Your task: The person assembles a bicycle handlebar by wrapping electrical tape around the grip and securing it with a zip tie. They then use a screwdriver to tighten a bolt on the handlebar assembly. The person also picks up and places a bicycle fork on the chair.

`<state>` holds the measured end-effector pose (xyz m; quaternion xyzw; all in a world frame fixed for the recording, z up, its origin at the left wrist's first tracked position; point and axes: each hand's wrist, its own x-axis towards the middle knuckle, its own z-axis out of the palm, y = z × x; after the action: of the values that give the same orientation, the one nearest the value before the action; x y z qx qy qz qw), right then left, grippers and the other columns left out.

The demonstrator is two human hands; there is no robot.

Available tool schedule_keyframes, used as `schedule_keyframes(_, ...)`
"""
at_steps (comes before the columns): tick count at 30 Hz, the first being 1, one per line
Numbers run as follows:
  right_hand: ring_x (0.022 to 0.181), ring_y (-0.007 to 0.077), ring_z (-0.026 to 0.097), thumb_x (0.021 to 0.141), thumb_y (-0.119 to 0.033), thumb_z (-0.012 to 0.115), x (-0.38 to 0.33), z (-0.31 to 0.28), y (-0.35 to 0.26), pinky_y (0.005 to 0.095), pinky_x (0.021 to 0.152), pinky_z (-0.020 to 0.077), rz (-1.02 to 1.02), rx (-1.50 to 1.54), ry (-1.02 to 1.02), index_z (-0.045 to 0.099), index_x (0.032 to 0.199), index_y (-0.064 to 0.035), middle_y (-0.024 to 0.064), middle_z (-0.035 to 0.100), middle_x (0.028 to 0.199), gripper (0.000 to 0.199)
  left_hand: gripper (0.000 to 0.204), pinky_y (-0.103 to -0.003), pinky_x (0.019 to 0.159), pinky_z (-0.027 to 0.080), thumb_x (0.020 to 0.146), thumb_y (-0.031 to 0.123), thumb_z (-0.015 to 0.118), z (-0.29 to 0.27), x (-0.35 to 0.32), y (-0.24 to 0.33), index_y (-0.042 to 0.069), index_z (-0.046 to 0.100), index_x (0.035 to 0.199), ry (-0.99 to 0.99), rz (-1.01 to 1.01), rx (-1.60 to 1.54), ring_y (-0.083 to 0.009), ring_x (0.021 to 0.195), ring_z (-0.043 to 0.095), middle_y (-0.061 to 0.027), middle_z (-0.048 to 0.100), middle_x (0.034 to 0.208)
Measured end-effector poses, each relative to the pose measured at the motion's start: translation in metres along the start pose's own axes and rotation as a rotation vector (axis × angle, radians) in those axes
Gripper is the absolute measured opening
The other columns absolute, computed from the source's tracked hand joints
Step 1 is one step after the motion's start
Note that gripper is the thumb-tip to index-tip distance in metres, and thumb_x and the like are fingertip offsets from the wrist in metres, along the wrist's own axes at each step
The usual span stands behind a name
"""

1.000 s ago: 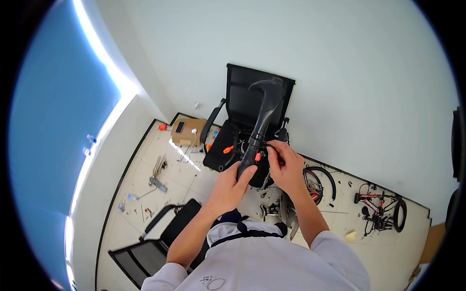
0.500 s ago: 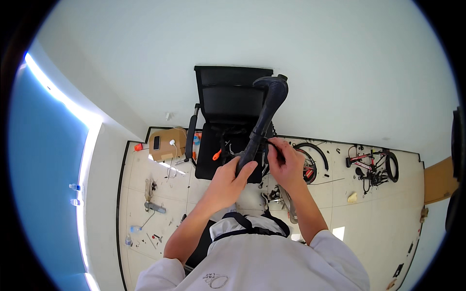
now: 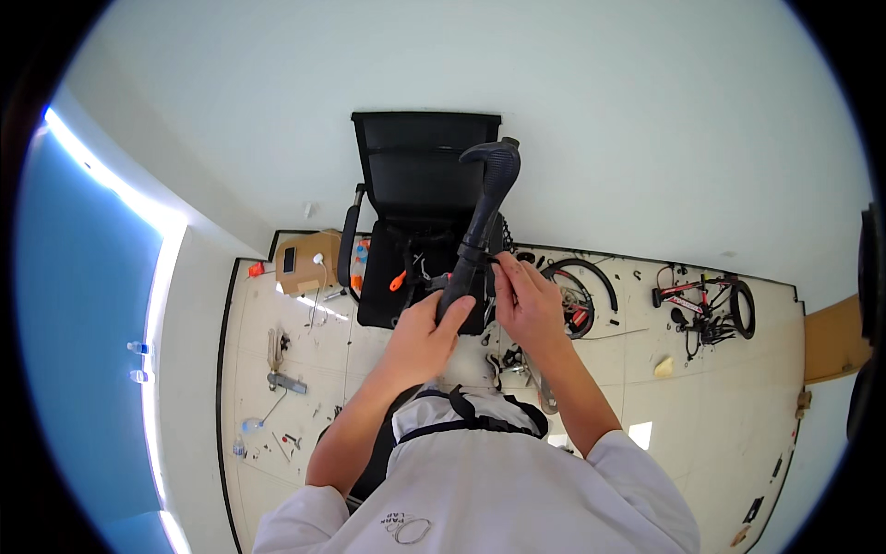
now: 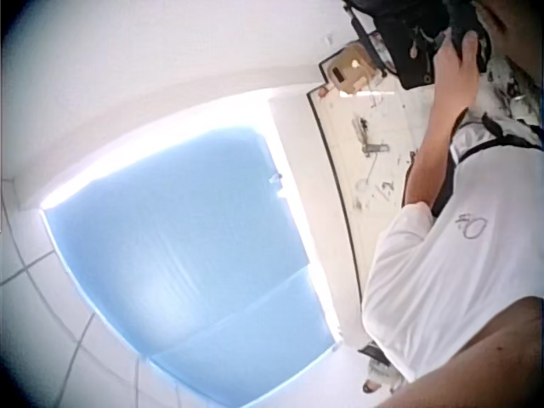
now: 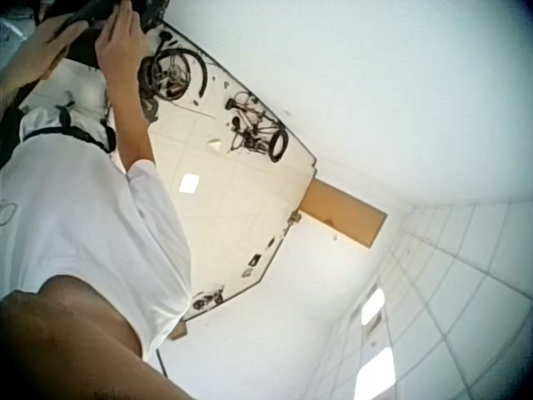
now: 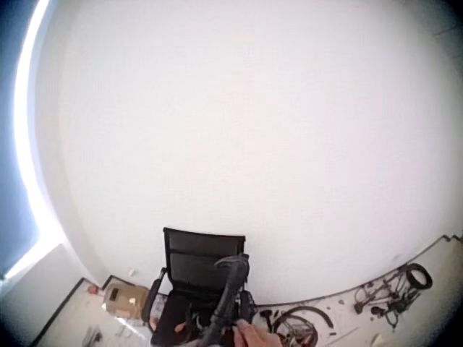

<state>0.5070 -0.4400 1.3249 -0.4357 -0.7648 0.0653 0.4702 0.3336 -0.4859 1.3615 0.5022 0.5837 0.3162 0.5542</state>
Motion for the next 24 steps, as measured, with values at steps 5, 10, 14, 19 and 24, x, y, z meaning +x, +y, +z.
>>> schedule_keyframes(5,0.057,0.0268,0.060,0.088,-0.004,0.067,-0.032,-0.013,0.061,0.0347,0.051,0.0474,0.173,0.305,-0.210,0.064,0.103,0.0004,0.0112,0.062,0.076,0.016,0.042,-0.028,0.044,0.035,0.099,0.040,0.057,0.025,0.030,-0.040,0.001,0.056,0.084,-0.067,-0.156,0.022,-0.0089,0.046,0.046,-0.0011,0.052,0.056)
schedule_keyframes(10,0.060,0.0241,0.061,0.087,-0.006,0.069,-0.097,0.053,0.120,0.0289,0.055,0.0474,0.271,0.229,-0.196,0.068,0.099,-0.0021,0.0120,0.065,0.077,0.013,0.049,-0.032,0.047,0.039,0.098,0.042,0.058,0.040,0.090,-0.106,-0.002,0.056,0.076,-0.057,-0.210,0.235,-0.0143,0.046,0.050,-0.0054,0.055,0.057)
schedule_keyframes(14,0.062,0.0241,0.063,0.088,-0.009,0.069,-0.092,0.146,0.149,0.0311,0.057,0.0495,0.574,0.403,-0.287,0.067,0.099,-0.0008,0.0133,0.067,0.079,0.014,0.047,-0.030,0.039,0.039,0.099,0.043,0.057,-0.025,0.172,-0.153,0.000,0.056,0.081,-0.006,-0.452,0.177,-0.0127,0.041,0.051,-0.0040,0.052,0.055)
schedule_keyframes(19,0.063,0.0240,0.067,0.091,-0.013,0.065,-0.111,0.310,0.250,0.0329,0.060,0.0515,1.043,0.081,-0.225,0.067,0.095,0.0010,0.0155,0.067,0.072,0.015,0.047,-0.028,0.037,0.037,0.101,0.043,0.053,-0.143,0.380,-0.278,0.001,0.053,0.080,-0.155,-0.427,-0.001,-0.0117,0.038,0.047,-0.0024,0.049,0.053)
schedule_keyframes(24,0.057,0.0245,0.064,0.090,-0.013,0.065,-0.201,0.585,0.403,0.0367,0.056,0.0480,1.234,0.129,-0.302,0.067,0.093,0.0013,0.0144,0.065,0.066,0.015,0.042,-0.026,0.037,0.037,0.103,0.041,0.050,-0.238,0.564,-0.472,0.005,0.049,0.083,-0.063,-0.422,-0.147,-0.0110,0.039,0.046,-0.0032,0.049,0.055)
